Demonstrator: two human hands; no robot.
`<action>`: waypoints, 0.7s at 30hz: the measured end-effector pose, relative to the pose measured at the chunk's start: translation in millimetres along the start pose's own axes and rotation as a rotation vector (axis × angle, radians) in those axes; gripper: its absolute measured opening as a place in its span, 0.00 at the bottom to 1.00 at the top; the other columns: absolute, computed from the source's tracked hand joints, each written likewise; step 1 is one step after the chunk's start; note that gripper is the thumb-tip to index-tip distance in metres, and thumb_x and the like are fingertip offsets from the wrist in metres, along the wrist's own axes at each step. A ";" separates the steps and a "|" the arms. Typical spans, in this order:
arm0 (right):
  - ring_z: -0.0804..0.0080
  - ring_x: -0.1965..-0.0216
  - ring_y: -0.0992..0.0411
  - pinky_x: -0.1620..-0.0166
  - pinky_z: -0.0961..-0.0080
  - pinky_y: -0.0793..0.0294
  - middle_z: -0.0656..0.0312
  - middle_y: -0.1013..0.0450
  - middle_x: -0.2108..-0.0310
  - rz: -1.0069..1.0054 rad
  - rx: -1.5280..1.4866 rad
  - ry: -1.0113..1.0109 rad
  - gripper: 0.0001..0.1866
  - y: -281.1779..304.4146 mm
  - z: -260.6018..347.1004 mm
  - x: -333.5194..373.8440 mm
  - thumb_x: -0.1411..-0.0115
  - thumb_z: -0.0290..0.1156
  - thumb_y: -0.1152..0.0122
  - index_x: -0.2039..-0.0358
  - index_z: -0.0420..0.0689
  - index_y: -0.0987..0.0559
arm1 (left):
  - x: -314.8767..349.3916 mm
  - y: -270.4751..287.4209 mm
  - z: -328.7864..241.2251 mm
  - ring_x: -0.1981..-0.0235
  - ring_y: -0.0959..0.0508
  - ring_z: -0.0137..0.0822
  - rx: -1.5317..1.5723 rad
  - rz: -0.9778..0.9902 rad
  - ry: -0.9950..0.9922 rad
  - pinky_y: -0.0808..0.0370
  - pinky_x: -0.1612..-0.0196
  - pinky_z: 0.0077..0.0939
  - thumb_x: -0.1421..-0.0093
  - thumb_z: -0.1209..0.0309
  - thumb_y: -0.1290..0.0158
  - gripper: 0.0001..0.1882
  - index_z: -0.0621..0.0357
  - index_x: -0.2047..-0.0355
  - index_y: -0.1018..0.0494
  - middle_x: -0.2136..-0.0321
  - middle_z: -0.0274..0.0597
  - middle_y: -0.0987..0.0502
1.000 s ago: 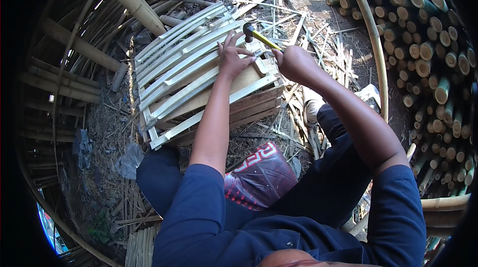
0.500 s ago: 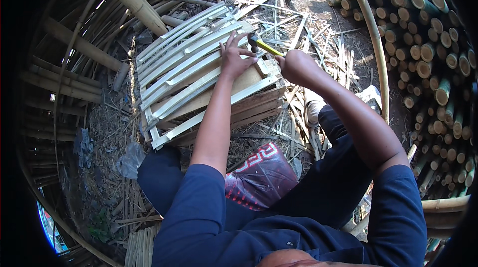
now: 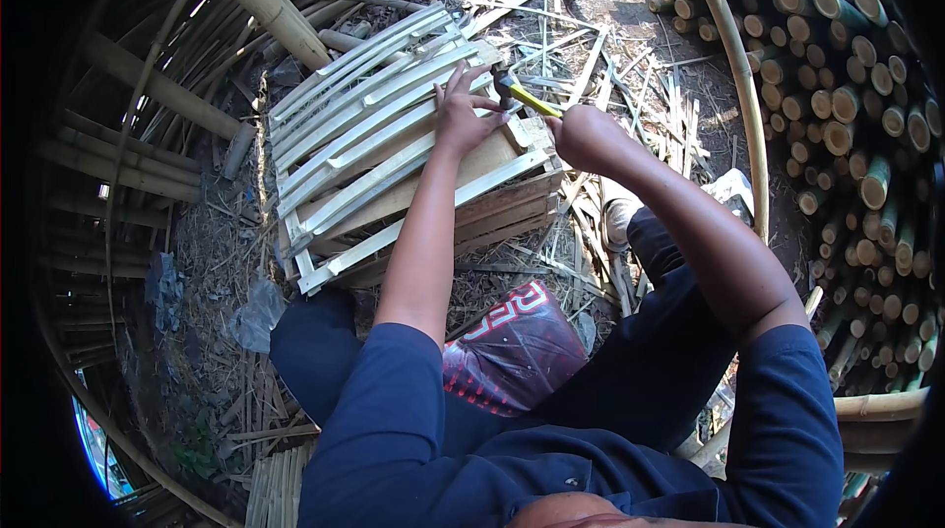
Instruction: The person hammers nails into a wooden frame while sitting on the ground.
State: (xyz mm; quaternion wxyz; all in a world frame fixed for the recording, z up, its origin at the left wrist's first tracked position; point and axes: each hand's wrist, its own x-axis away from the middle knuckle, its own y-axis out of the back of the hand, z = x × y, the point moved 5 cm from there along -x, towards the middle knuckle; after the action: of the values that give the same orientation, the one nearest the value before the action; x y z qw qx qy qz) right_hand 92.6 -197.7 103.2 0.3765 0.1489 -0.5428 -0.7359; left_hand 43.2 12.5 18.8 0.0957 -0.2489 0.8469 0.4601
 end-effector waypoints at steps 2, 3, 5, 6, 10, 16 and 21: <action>0.44 0.67 0.19 0.61 0.52 0.21 0.43 0.20 0.72 -0.009 -0.015 -0.037 0.29 6.6 1.4 -2.1 0.25 0.46 0.54 0.70 0.35 0.17 | 1.2 -0.6 2.9 0.23 0.48 0.44 0.004 -0.001 0.011 0.66 0.24 0.67 0.56 0.63 0.24 0.09 0.40 0.73 0.11 0.33 0.36 0.31; 0.45 0.67 0.19 0.61 0.52 0.21 0.43 0.20 0.72 -0.019 -0.042 -0.046 0.29 16.0 8.4 2.8 0.25 0.46 0.53 0.70 0.35 0.17 | 2.6 -0.7 4.1 0.23 0.48 0.44 -0.002 -0.006 0.001 0.65 0.24 0.67 0.56 0.63 0.24 0.09 0.40 0.73 0.11 0.33 0.38 0.31; 0.45 0.66 0.19 0.61 0.52 0.21 0.43 0.20 0.71 -0.058 -0.087 -0.055 0.28 23.4 15.8 5.5 0.25 0.46 0.53 0.69 0.35 0.17 | 2.5 0.4 6.7 0.24 0.46 0.42 -0.012 -0.043 0.008 0.64 0.24 0.68 0.58 0.63 0.23 0.09 0.38 0.75 0.12 0.34 0.30 0.30; 0.45 0.66 0.19 0.61 0.52 0.21 0.43 0.20 0.71 -0.039 -0.069 -0.056 0.27 20.7 13.6 5.5 0.25 0.45 0.53 0.69 0.35 0.17 | 2.4 0.1 6.7 0.24 0.45 0.41 -0.018 -0.061 0.009 0.63 0.24 0.68 0.59 0.63 0.23 0.09 0.37 0.76 0.12 0.34 0.27 0.29; 0.44 0.65 0.19 0.60 0.52 0.21 0.43 0.19 0.69 -0.009 0.033 -0.006 0.26 0.5 -4.5 -1.5 0.25 0.45 0.52 0.66 0.35 0.17 | -0.9 -3.2 5.5 0.25 0.45 0.42 -0.002 -0.043 -0.023 0.63 0.24 0.69 0.58 0.64 0.24 0.08 0.39 0.76 0.12 0.34 0.26 0.29; 0.43 0.66 0.19 0.60 0.51 0.21 0.43 0.19 0.70 -0.078 -0.046 -0.077 0.27 22.3 10.3 5.1 0.25 0.47 0.52 0.68 0.36 0.17 | 3.7 0.6 3.0 0.24 0.47 0.45 0.007 -0.012 -0.012 0.65 0.24 0.69 0.56 0.65 0.25 0.08 0.40 0.74 0.12 0.33 0.33 0.30; 0.37 0.71 0.21 0.61 0.48 0.23 0.38 0.22 0.75 -0.075 -0.049 0.011 0.33 3.8 -2.8 -2.7 0.26 0.50 0.51 0.73 0.30 0.18 | -1.4 -3.1 3.2 0.24 0.46 0.47 0.017 -0.021 -0.041 0.63 0.24 0.68 0.56 0.67 0.27 0.08 0.38 0.74 0.11 0.34 0.33 0.28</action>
State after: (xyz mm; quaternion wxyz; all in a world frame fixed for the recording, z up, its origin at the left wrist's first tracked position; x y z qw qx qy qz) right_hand 97.6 -198.2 105.1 0.3552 0.1640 -0.5167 -0.7616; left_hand 45.7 14.2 15.3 0.1201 -0.2475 0.8459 0.4569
